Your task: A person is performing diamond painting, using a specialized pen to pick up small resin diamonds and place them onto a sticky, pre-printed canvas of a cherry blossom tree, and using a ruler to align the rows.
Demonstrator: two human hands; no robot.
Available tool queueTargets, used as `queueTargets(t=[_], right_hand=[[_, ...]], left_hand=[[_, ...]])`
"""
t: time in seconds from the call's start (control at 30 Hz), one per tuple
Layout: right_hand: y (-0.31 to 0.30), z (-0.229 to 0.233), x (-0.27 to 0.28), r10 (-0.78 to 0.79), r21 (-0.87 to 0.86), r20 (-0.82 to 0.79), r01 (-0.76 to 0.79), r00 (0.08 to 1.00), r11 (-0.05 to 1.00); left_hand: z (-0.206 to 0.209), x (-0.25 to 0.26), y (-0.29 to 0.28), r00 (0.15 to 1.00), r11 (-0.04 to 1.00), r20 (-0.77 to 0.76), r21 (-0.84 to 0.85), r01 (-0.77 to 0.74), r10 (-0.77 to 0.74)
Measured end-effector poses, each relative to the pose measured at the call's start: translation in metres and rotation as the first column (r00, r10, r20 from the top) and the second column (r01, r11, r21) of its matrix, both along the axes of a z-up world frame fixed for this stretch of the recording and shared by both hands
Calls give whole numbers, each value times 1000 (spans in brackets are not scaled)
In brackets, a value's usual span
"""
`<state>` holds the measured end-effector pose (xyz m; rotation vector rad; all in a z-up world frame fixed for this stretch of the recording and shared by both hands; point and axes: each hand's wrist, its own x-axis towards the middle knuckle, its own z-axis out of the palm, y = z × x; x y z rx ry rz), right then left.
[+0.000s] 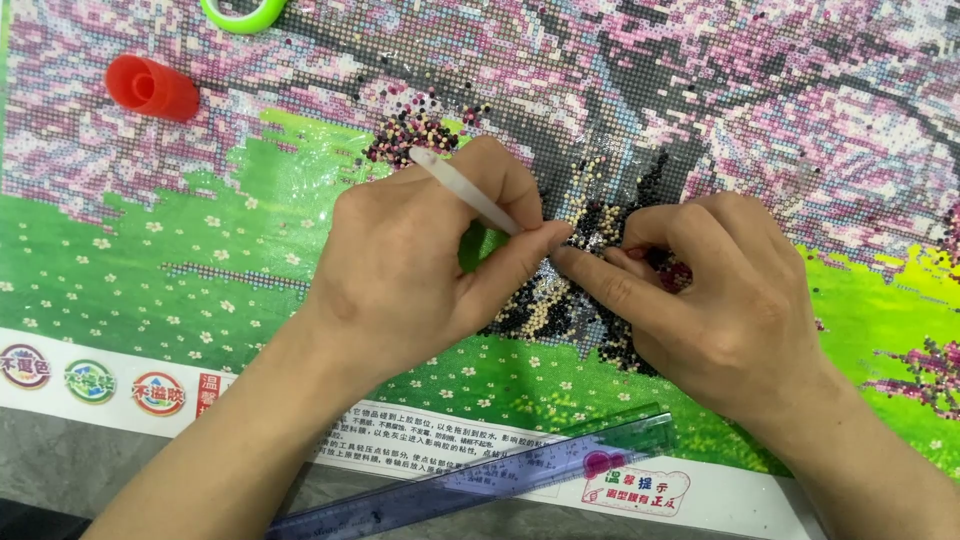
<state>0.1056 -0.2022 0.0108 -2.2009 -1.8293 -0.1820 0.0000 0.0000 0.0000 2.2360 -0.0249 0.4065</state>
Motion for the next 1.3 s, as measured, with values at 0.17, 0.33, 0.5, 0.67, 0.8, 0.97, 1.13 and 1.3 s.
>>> queueTargets(t=[0.17, 0.33, 0.5, 0.67, 0.8, 0.97, 1.13, 1.3], right_hand=[[-1, 0, 0, 3, 2, -8, -3, 1000, 1000], [-1, -1, 0, 2, 3, -7, -2, 1000, 1000], [-2, -2, 1, 4, 4, -4, -4, 1000, 1000], [-1, -2, 1, 5, 8, 6, -5, 1000, 1000], [0, -1, 1, 10, 13, 10, -10, 1000, 1000], [-6, -10, 5, 4, 80, 18, -5, 1000, 997], [-6, -5, 7, -25, 173, 11, 23, 1000, 985], [-4, 11, 11, -5, 338, -39, 17, 999, 941]], left_hand=[[-1, 0, 0, 1000, 1000, 23, 0, -2, 2], [1, 0, 0, 999, 1000, -20, -4, -25, 25], [-1, -1, 0, 999, 999, 0, 0, -39, 39], [-2, 0, -1, 999, 999, 2, 9, -42, 42], [0, 0, -1, 999, 999, -1, 18, -40, 40], [4, 1, 8, 983, 989, 105, -28, -146, 148], [42, -1, 25, 933, 952, -193, 106, -288, 303], [67, -5, 37, 403, 850, -755, 508, -139, 517]])
